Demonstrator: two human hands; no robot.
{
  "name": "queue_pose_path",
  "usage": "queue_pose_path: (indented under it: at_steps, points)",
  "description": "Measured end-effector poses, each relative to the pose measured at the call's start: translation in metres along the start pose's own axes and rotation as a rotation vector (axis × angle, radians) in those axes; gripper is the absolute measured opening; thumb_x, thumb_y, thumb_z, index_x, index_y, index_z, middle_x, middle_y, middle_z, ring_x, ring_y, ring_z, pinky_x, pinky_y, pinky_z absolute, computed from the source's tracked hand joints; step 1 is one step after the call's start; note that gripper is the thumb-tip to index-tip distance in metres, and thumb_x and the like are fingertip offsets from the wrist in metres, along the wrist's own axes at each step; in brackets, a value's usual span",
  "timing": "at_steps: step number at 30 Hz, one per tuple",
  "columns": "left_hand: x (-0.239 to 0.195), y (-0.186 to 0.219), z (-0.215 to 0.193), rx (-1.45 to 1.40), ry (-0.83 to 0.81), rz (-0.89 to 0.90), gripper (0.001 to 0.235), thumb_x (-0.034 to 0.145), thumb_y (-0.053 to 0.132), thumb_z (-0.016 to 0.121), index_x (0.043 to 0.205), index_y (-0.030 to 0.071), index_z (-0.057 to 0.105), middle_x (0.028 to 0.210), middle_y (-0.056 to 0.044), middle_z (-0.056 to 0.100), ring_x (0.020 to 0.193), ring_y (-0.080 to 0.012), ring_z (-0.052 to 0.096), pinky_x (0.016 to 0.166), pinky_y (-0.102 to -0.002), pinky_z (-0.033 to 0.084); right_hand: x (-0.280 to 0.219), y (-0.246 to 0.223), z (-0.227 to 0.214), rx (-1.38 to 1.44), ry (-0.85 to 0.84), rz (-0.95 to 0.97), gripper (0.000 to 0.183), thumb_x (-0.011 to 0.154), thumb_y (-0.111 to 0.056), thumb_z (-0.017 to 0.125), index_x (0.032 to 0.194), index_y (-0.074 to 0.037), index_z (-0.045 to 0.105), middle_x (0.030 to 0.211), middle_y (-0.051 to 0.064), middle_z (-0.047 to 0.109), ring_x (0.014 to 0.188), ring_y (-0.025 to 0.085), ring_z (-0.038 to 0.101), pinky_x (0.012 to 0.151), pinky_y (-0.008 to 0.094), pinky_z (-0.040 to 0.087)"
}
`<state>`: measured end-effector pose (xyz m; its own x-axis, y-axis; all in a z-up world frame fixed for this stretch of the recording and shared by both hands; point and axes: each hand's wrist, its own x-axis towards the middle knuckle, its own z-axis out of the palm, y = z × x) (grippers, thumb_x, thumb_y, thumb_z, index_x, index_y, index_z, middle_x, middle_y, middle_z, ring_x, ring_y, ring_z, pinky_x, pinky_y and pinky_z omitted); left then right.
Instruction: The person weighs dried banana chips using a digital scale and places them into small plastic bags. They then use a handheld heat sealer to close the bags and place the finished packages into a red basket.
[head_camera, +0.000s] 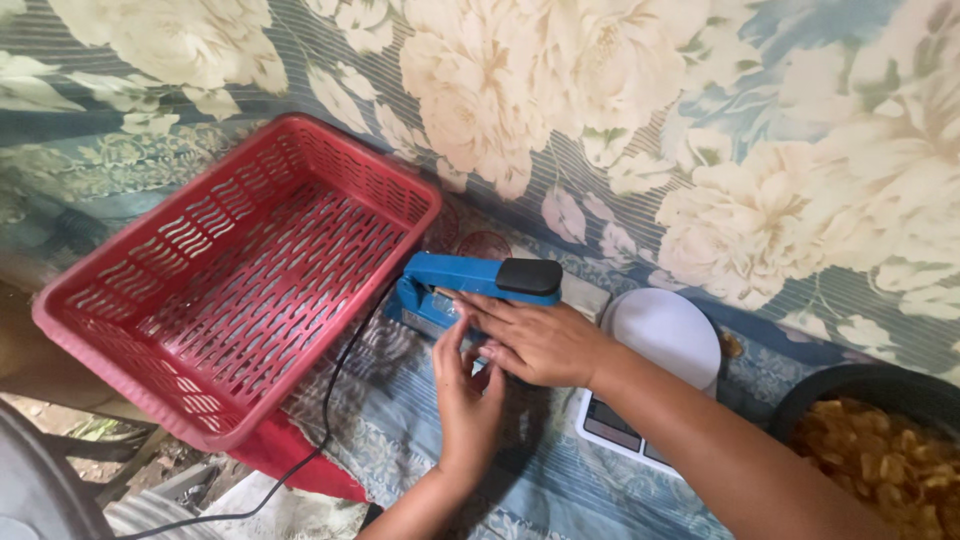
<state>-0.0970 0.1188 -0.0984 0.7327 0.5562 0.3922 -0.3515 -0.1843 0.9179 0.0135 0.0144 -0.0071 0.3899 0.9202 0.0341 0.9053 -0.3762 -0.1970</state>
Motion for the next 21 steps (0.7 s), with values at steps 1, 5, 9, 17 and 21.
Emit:
queue_pose_path:
  at_steps: [1,5,9,17,21]
  points:
    - [0.001,0.001,0.0,-0.002,0.009,-0.055,0.07,0.086,-0.012,0.066,0.149,0.004,0.041,0.144,-0.013,0.043,0.119,-0.0216,0.062,0.085,-0.029,0.063,0.001,0.0,0.002,-0.029,0.021,-0.036,0.065,0.099,-0.043,0.046,0.158,-0.021,0.031,0.165,0.002,0.039,0.131,0.02,0.056,0.091,0.037,0.054]
    - [0.002,0.003,0.0,-0.049,0.028,-0.162,0.075,0.084,-0.012,0.066,0.151,0.004,0.037,0.144,-0.012,0.04,0.109,-0.0193,0.066,0.08,-0.028,0.063,0.002,0.006,0.008,-0.127,0.239,-0.207,0.067,0.102,-0.044,0.048,0.161,-0.018,0.029,0.161,0.007,0.044,0.135,0.023,0.056,0.099,0.039,0.054]
    - [0.001,0.002,0.007,-0.081,0.059,-0.145,0.078,0.083,-0.013,0.066,0.152,0.003,0.033,0.148,-0.011,0.035,0.109,-0.0177,0.067,0.083,-0.028,0.064,-0.003,0.012,0.004,-0.042,0.098,-0.086,0.069,0.1,-0.041,0.048,0.161,-0.017,0.028,0.159,0.007,0.046,0.133,0.023,0.057,0.094,0.04,0.053]
    - [0.0,0.002,0.009,-0.089,0.058,-0.128,0.083,0.084,-0.016,0.065,0.156,0.003,0.029,0.149,-0.012,0.033,0.105,-0.018,0.066,0.082,-0.028,0.064,-0.006,0.025,0.012,0.032,0.098,-0.033,0.068,0.094,-0.035,0.058,0.155,-0.015,0.037,0.154,0.012,0.047,0.134,0.03,0.052,0.102,0.044,0.047]
    - [0.001,0.002,0.007,-0.082,0.045,-0.137,0.084,0.085,-0.014,0.067,0.156,0.004,0.028,0.148,-0.012,0.034,0.104,-0.0171,0.067,0.079,-0.027,0.064,-0.015,0.06,0.003,0.296,0.381,0.077,0.052,0.094,-0.022,0.069,0.144,-0.014,0.059,0.152,0.013,0.052,0.142,0.032,0.046,0.116,0.043,0.037]
